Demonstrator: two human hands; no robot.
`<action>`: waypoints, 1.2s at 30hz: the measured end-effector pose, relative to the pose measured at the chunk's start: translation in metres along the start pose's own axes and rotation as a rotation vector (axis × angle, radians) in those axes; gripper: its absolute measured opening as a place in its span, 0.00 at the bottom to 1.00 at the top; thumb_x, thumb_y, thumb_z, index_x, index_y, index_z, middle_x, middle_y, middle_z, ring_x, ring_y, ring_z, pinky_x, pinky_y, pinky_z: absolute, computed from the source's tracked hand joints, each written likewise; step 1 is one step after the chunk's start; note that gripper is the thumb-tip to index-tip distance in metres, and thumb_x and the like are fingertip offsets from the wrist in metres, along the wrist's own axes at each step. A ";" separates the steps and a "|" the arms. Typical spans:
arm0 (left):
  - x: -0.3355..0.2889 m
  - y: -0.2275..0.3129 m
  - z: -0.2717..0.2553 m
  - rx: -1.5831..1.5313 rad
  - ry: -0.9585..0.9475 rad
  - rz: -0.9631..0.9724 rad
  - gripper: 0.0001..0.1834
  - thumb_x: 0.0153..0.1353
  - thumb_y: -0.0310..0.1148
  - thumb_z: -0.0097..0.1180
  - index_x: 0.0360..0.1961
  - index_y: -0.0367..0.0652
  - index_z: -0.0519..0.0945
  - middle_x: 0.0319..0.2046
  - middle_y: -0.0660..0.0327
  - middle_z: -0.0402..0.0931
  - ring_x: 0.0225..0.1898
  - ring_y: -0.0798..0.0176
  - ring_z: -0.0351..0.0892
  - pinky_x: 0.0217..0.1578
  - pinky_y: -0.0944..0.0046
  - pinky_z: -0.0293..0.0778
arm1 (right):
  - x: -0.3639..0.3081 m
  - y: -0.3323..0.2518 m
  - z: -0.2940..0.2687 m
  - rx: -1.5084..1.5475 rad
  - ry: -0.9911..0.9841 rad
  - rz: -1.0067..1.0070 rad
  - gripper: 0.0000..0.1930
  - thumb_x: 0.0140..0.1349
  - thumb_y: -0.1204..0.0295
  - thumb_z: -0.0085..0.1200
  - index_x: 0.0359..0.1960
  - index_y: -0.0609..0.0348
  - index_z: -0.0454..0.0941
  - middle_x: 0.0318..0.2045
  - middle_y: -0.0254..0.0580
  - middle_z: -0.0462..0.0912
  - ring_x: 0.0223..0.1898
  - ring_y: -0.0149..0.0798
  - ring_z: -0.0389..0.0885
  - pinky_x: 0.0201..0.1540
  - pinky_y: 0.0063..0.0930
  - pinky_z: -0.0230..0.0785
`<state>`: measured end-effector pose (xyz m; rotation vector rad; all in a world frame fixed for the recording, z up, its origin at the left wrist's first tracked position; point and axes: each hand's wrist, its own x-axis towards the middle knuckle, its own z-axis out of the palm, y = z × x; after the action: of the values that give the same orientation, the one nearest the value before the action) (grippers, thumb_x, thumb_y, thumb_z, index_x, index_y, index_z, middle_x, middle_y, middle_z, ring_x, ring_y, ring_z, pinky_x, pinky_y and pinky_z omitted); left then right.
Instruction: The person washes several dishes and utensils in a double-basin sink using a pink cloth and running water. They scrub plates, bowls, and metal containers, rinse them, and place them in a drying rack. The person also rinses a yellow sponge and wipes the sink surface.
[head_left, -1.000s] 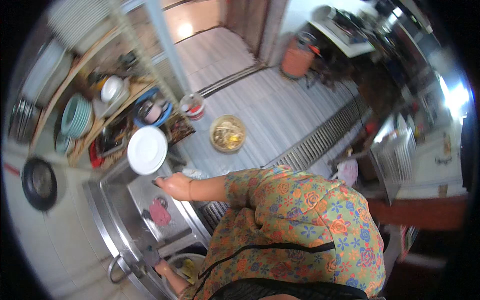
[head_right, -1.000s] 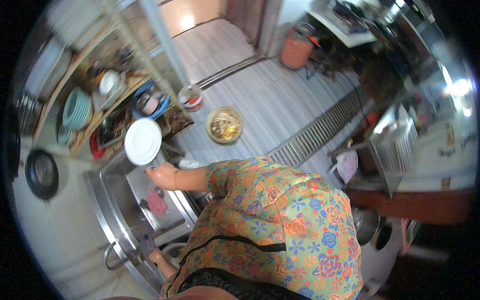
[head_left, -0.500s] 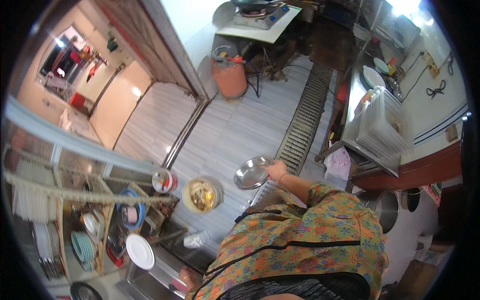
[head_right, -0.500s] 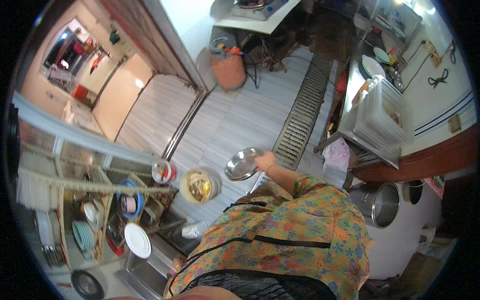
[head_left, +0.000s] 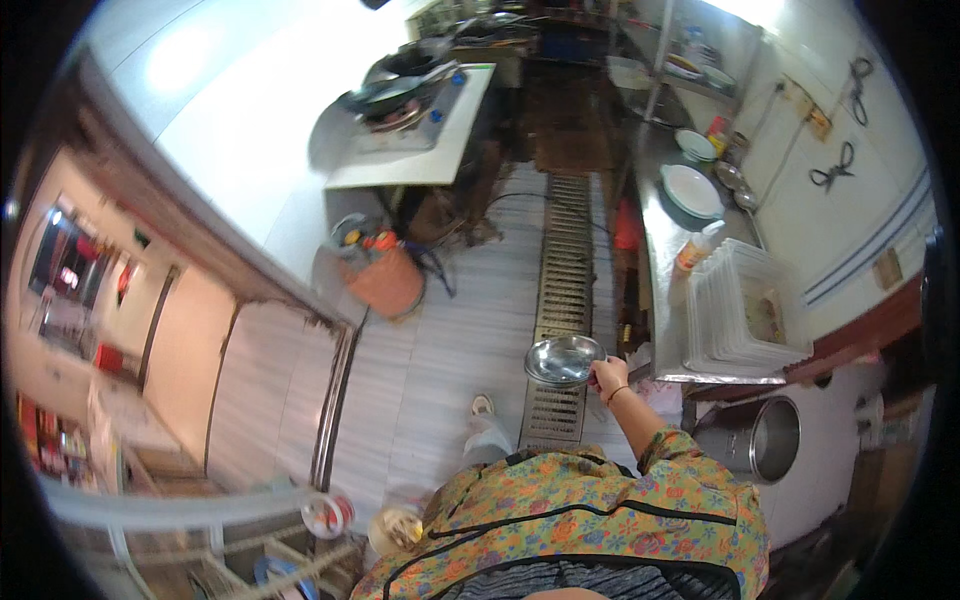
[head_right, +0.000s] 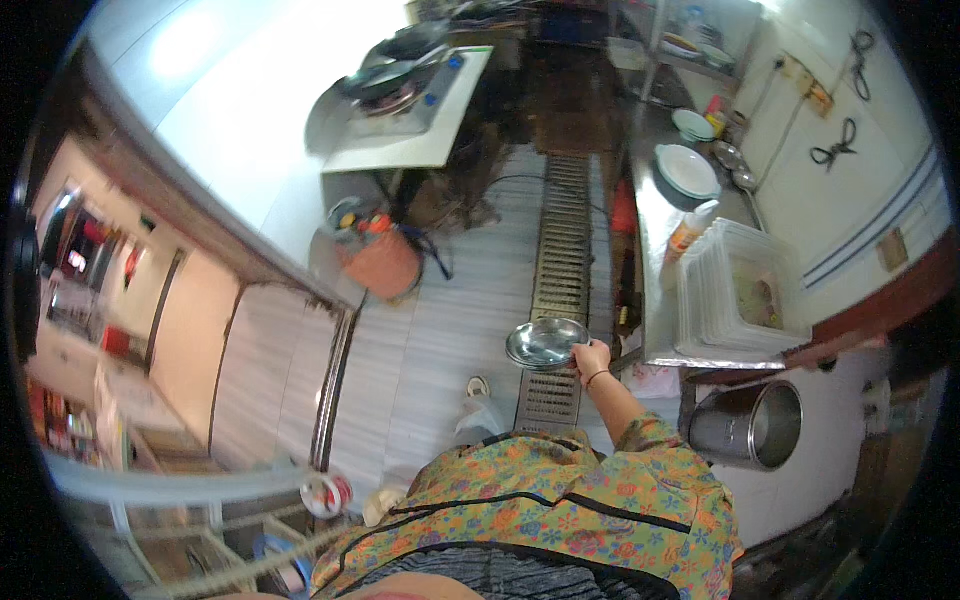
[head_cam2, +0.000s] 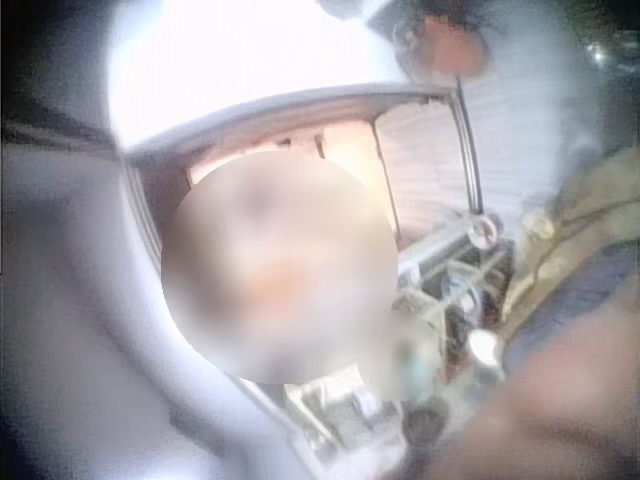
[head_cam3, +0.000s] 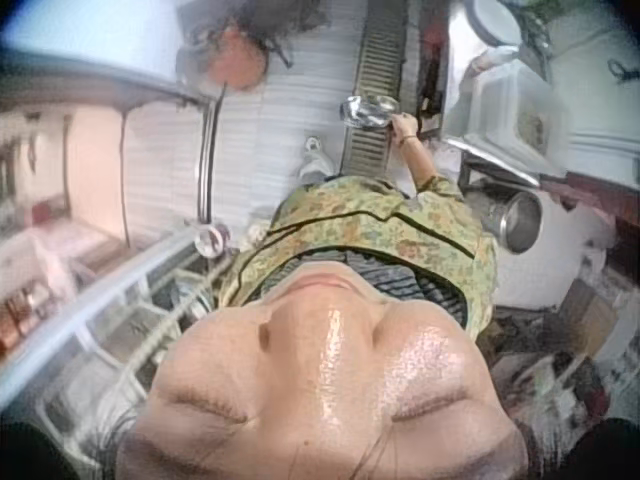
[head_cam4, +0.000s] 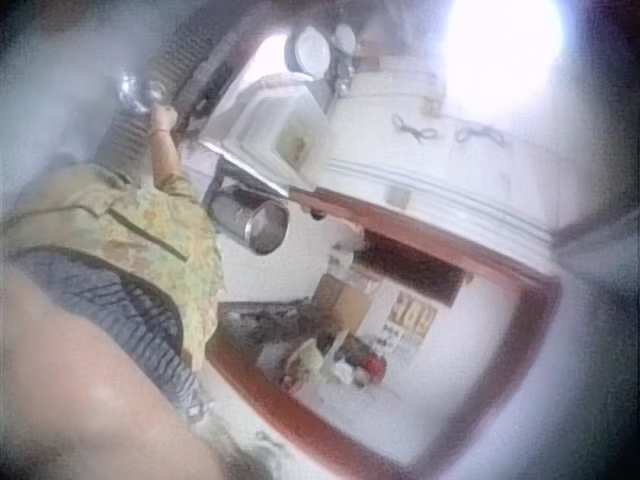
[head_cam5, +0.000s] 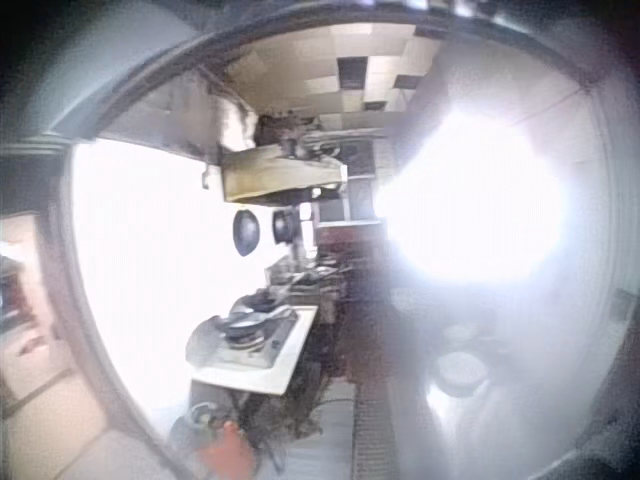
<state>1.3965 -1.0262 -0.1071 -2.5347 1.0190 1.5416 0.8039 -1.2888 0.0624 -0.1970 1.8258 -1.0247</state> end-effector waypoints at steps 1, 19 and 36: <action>0.029 0.033 -0.012 -0.025 -0.037 0.010 0.08 0.60 0.34 0.53 0.28 0.42 0.78 0.23 0.61 0.76 0.26 0.56 0.79 0.26 0.57 0.74 | 0.015 -0.010 -0.004 0.046 0.036 -0.008 0.02 0.55 0.81 0.52 0.27 0.65 0.71 0.18 0.42 0.72 0.15 0.36 0.72 0.13 0.30 0.54; 0.341 0.680 -0.113 -0.545 -0.256 0.166 0.06 0.63 0.34 0.51 0.36 0.44 0.75 0.28 0.60 0.77 0.29 0.59 0.80 0.27 0.60 0.77 | 0.215 -0.211 -0.008 0.541 0.441 -0.023 0.03 0.51 0.81 0.48 0.27 0.60 0.69 0.15 0.38 0.70 0.10 0.31 0.68 0.10 0.24 0.54; 0.379 0.982 0.009 -0.431 -0.308 -0.106 0.06 0.64 0.31 0.52 0.40 0.41 0.75 0.32 0.55 0.78 0.31 0.56 0.80 0.27 0.59 0.76 | 0.584 -0.624 0.143 -0.257 0.100 -0.724 0.16 0.50 0.73 0.57 0.41 0.68 0.79 0.36 0.55 0.83 0.34 0.54 0.83 0.35 0.43 0.75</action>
<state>0.9872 -1.9957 -0.1035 -2.4134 0.5544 2.2270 0.4470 -2.0776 0.0922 -1.0358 2.0186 -1.2887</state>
